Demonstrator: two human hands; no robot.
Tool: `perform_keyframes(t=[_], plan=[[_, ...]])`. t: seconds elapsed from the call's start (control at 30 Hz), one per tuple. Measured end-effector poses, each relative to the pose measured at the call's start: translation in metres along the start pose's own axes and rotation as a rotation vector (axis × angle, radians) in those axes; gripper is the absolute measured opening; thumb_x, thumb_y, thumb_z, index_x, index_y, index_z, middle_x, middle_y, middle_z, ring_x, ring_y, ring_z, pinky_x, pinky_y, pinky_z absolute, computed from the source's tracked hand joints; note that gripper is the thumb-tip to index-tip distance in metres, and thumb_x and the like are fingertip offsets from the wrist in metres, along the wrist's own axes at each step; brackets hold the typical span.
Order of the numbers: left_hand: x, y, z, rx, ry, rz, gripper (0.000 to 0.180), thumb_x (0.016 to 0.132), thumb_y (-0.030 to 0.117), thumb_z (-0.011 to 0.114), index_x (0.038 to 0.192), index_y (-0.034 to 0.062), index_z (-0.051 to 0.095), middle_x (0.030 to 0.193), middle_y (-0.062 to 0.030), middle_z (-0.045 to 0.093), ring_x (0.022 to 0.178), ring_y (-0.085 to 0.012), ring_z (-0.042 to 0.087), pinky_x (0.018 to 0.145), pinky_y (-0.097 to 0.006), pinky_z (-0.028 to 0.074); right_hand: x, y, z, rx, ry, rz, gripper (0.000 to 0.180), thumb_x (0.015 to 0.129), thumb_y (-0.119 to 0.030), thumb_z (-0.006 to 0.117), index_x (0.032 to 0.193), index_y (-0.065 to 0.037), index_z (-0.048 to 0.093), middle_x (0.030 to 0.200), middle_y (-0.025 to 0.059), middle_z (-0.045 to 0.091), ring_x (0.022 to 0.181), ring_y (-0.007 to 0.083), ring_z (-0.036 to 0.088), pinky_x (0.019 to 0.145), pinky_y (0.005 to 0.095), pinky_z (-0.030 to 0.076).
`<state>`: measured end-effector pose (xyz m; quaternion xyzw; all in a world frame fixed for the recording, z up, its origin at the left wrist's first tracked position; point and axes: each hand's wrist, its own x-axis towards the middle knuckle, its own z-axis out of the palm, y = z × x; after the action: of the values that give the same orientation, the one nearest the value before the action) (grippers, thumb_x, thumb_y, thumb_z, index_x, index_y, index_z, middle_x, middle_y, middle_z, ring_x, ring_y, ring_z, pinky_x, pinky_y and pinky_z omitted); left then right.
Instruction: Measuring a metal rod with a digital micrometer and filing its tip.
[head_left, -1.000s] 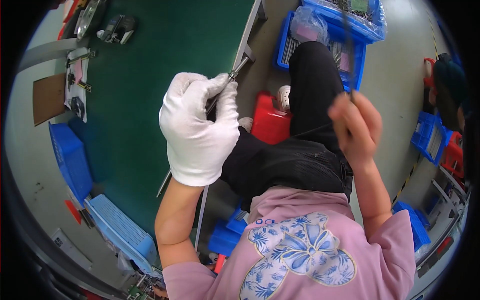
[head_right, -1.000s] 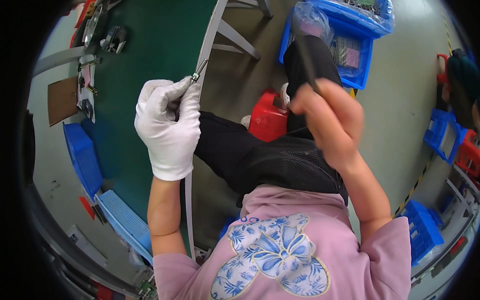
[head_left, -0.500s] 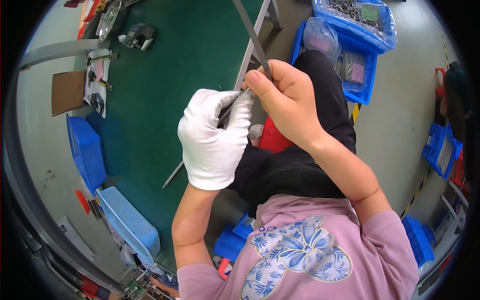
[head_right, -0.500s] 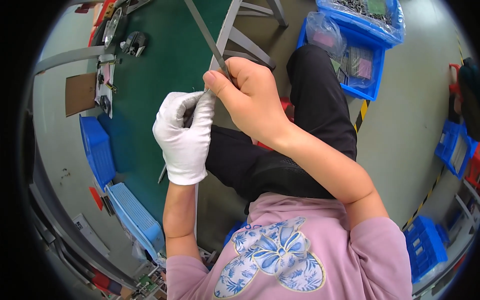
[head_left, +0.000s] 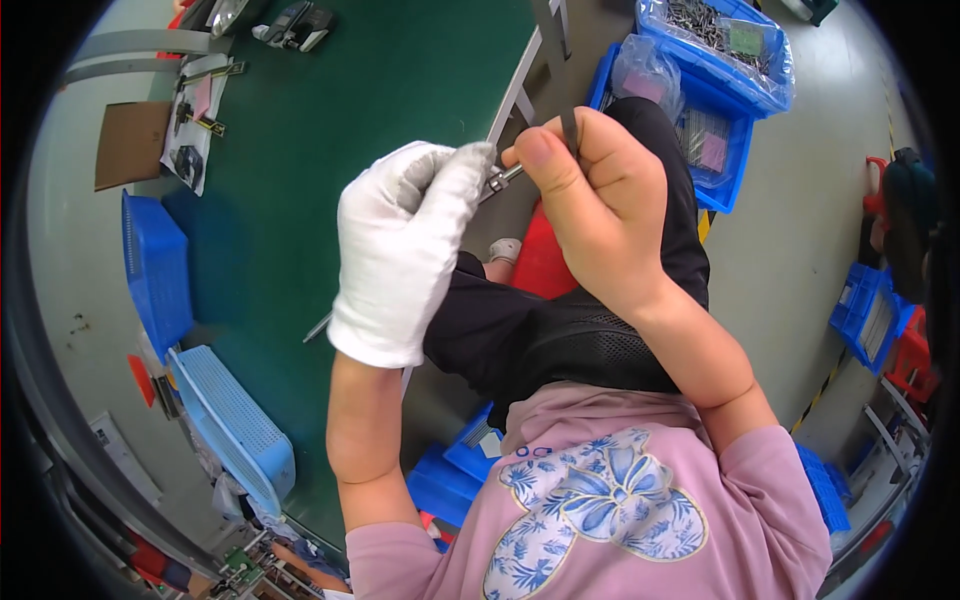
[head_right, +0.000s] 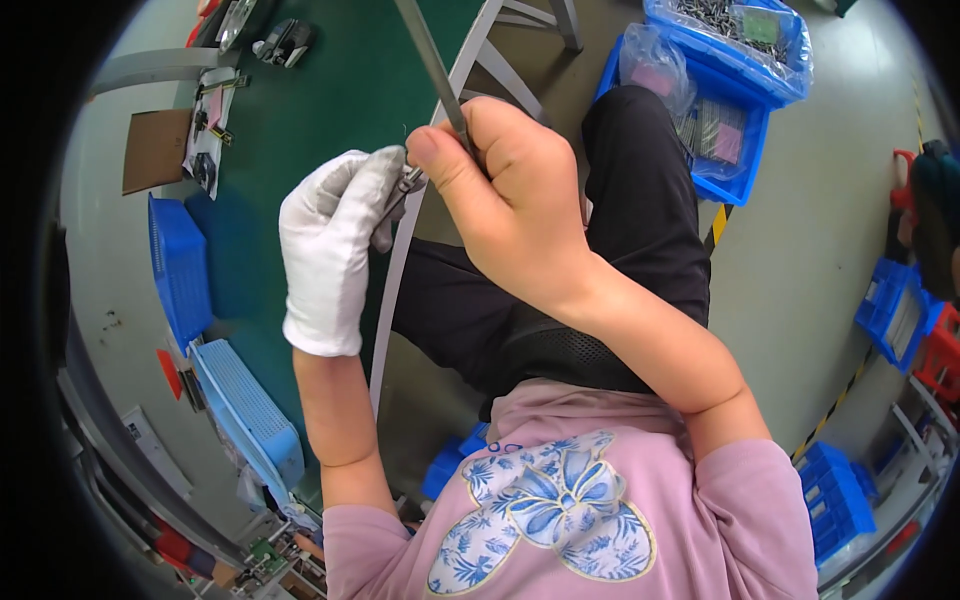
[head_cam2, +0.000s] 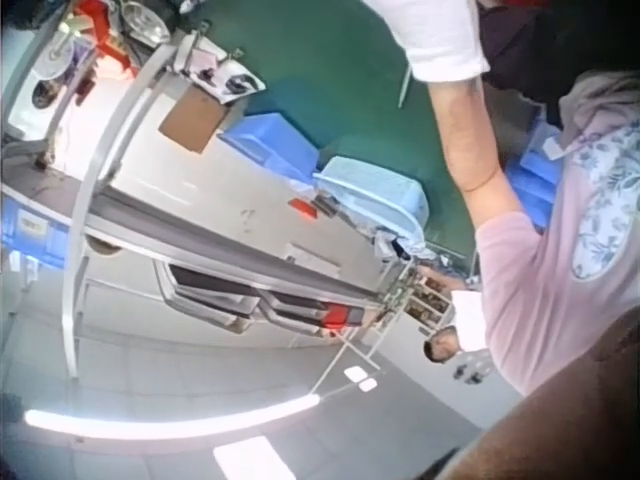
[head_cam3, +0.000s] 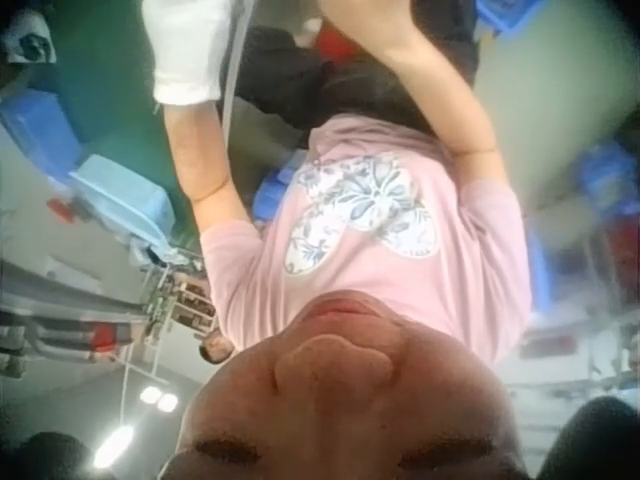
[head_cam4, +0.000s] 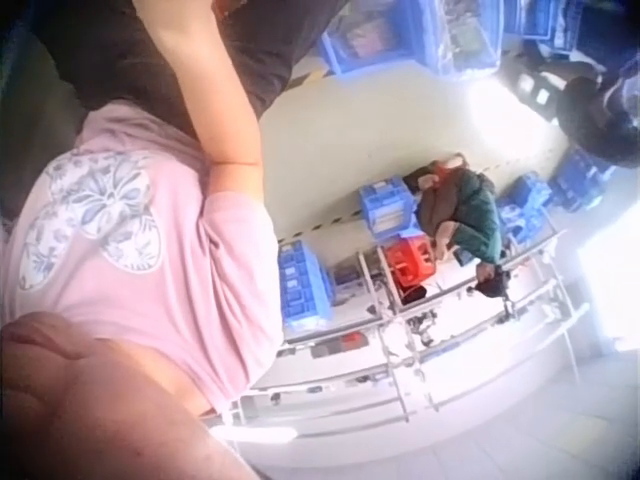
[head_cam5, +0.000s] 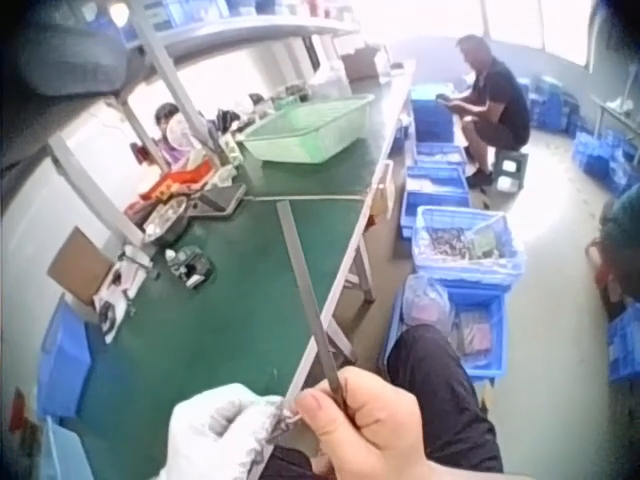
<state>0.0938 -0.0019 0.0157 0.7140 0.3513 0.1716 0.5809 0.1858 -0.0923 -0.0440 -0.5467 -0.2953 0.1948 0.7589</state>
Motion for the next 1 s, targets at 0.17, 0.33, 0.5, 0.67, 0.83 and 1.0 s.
perform_keyframes(t=[0.17,0.33,0.5,0.67,0.83,1.0], plan=[[0.000,-0.014,-0.013,0.227,-0.065,0.232,0.018,0.073,-0.007,0.068,0.089,0.0009,0.067,0.074,-0.0013,0.056,0.063,-0.0073,0.053,0.054,-0.022,0.042,0.011,0.008,-0.007,0.026,-0.049,0.113,0.021,0.088,-0.013,0.060,0.075,0.003,0.058,0.054,-0.0021,0.048,0.050,0.0042,0.039,0.044,0.0218,0.031],[0.006,-0.029,-0.004,0.499,0.120,0.542,0.022,0.066,-0.007,0.070,0.086,0.0039,0.068,0.074,-0.0064,0.057,0.060,-0.0156,0.055,0.051,-0.026,0.042,0.015,0.022,-0.004,0.072,-0.049,0.179,0.023,0.088,-0.015,0.061,0.072,0.002,0.059,0.052,-0.0036,0.046,0.049,0.0034,0.038,0.044,0.0229,0.030],[0.011,-0.037,0.000,0.547,0.128,0.587,0.021,0.065,-0.007,0.071,0.082,0.0044,0.066,0.072,-0.0060,0.054,0.061,-0.0185,0.054,0.052,-0.029,0.042,0.010,0.029,-0.001,0.040,0.059,0.279,0.021,0.088,-0.015,0.060,0.076,0.002,0.059,0.052,-0.0036,0.043,0.050,0.0034,0.037,0.044,0.0232,0.029],[0.013,-0.037,0.000,0.550,0.124,0.556,0.020,0.065,-0.005,0.072,0.081,0.0045,0.066,0.072,-0.0062,0.053,0.060,-0.0186,0.052,0.051,-0.029,0.041,0.013,0.033,-0.004,-0.092,0.040,0.149,0.020,0.089,-0.015,0.059,0.078,0.002,0.059,0.051,-0.0009,0.044,0.049,0.0036,0.037,0.044,0.0230,0.031],[0.013,-0.036,0.003,0.453,0.136,0.471,0.017,0.065,-0.005,0.072,0.076,0.0033,0.064,0.071,-0.0064,0.052,0.059,-0.0174,0.052,0.050,-0.028,0.041,-0.006,0.000,-0.038,-0.192,-0.170,0.282,0.022,0.094,-0.011,0.041,0.085,0.003,0.056,0.060,0.0084,0.055,0.043,0.0142,0.055,0.046,0.0246,0.043],[0.013,-0.033,0.006,0.428,0.133,0.475,0.016,0.065,-0.006,0.071,0.075,0.0025,0.063,0.071,-0.0062,0.052,0.059,-0.0157,0.052,0.049,-0.026,0.041,-0.024,-0.013,-0.038,-0.163,-0.294,0.489,0.017,0.090,-0.005,0.045,0.082,0.004,0.056,0.071,0.0124,0.063,0.066,0.0220,0.064,0.060,0.0292,0.049]])
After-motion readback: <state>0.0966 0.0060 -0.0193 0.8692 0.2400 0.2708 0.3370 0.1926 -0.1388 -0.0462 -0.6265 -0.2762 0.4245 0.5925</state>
